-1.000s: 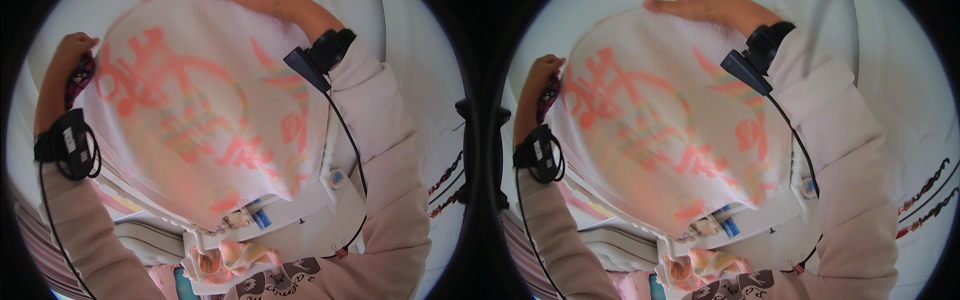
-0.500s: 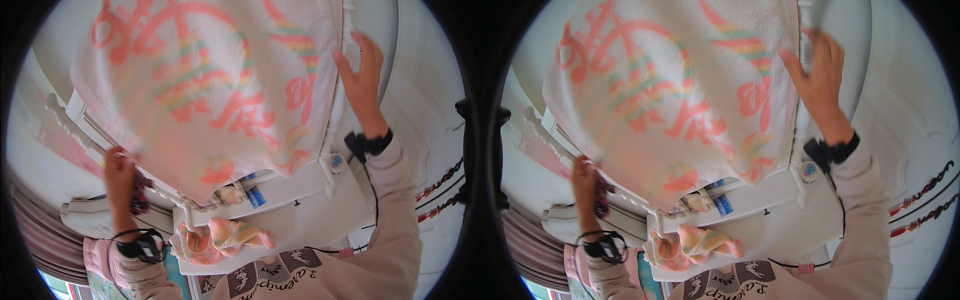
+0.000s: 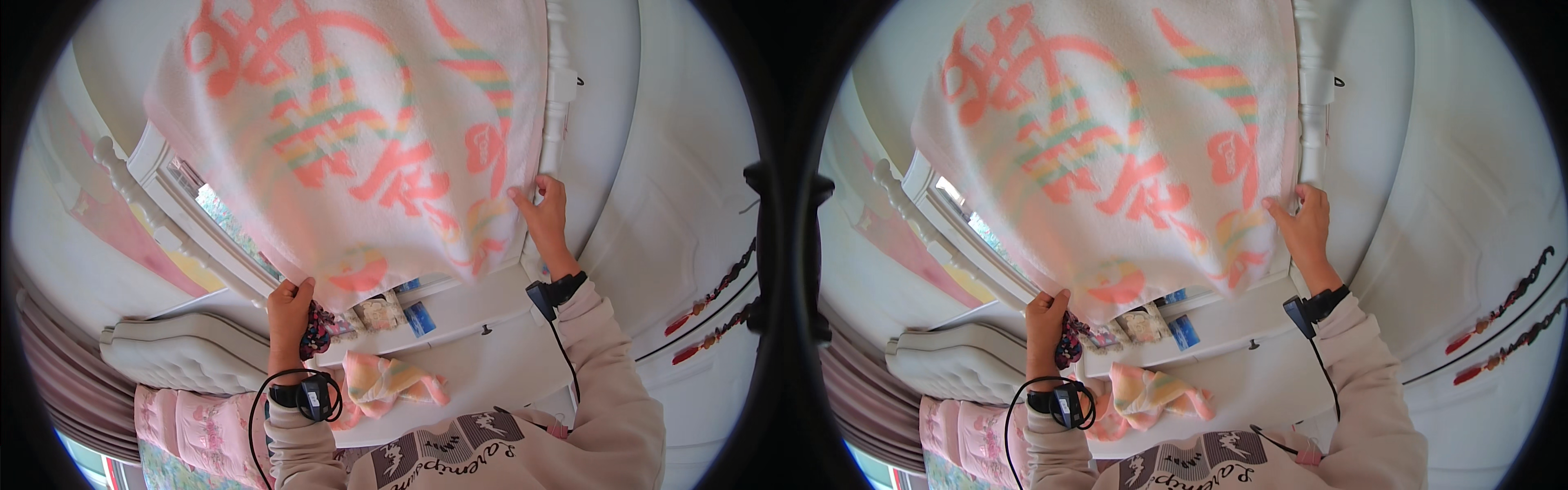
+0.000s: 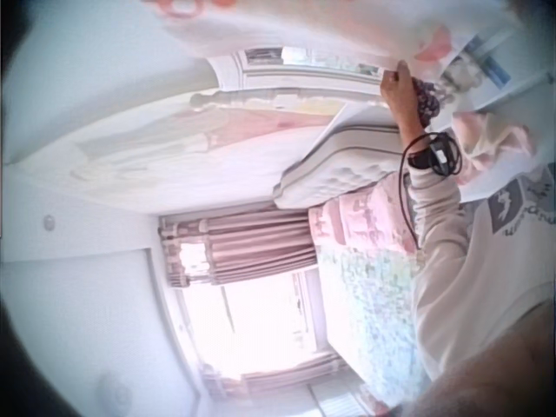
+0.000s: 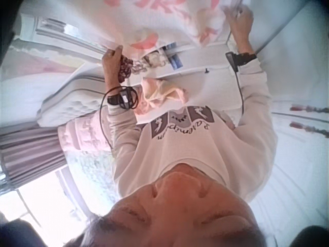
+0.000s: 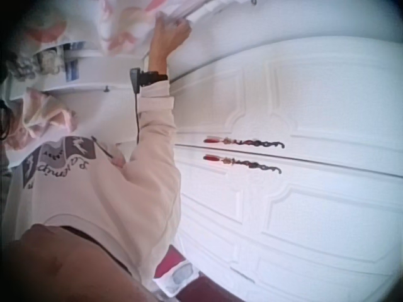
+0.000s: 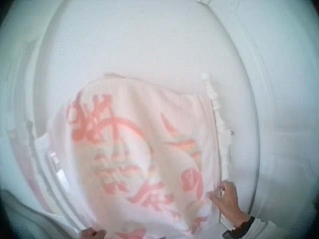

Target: The person wipes a reddish-brown door and a white wardrobe with a small patterned cloth, then folds a light-colored towel on a white dresser and places it on a bed. The person also wipes the wardrobe again and folds a striped pillowcase on the dresser.

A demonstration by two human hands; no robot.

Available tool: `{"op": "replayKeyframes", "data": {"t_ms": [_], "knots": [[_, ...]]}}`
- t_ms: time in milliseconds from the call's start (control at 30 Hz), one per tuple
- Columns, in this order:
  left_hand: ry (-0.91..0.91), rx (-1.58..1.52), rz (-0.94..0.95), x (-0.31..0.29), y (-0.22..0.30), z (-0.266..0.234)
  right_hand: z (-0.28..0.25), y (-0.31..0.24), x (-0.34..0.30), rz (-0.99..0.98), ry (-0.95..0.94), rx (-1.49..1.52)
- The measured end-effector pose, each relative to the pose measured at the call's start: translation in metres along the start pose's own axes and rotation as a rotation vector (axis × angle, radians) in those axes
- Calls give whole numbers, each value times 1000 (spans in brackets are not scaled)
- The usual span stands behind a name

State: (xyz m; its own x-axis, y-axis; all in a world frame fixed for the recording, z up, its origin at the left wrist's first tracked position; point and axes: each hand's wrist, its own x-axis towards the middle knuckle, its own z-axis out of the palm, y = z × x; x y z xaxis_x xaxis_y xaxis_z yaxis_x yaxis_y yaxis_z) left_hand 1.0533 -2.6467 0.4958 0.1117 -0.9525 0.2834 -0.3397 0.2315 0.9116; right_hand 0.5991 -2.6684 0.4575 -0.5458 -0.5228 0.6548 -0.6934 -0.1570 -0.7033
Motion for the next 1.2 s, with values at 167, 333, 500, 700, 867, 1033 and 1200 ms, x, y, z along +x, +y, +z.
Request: {"op": "replayKeyframes", "data": {"t_ms": [167,333,500,700,867,1033,1200], "knots": [[-1,108,-61,-3,-6,-7,5,-3,-3,29,16,14],[-6,51,-46,-3,-7,-11,5,-4,-5,-3,41,-59],[22,20,-40,-2,-10,-16,4,-3,-3,-71,-8,-104],[25,153,-74,-2,-7,-20,1,6,3,-76,15,-122],[19,138,-56,-3,-11,-22,-9,14,7,-54,33,-123],[9,76,-65,2,-22,-25,-16,16,9,-45,16,-165],[10,109,-59,4,-26,-27,-17,19,8,-76,17,-186]]}}
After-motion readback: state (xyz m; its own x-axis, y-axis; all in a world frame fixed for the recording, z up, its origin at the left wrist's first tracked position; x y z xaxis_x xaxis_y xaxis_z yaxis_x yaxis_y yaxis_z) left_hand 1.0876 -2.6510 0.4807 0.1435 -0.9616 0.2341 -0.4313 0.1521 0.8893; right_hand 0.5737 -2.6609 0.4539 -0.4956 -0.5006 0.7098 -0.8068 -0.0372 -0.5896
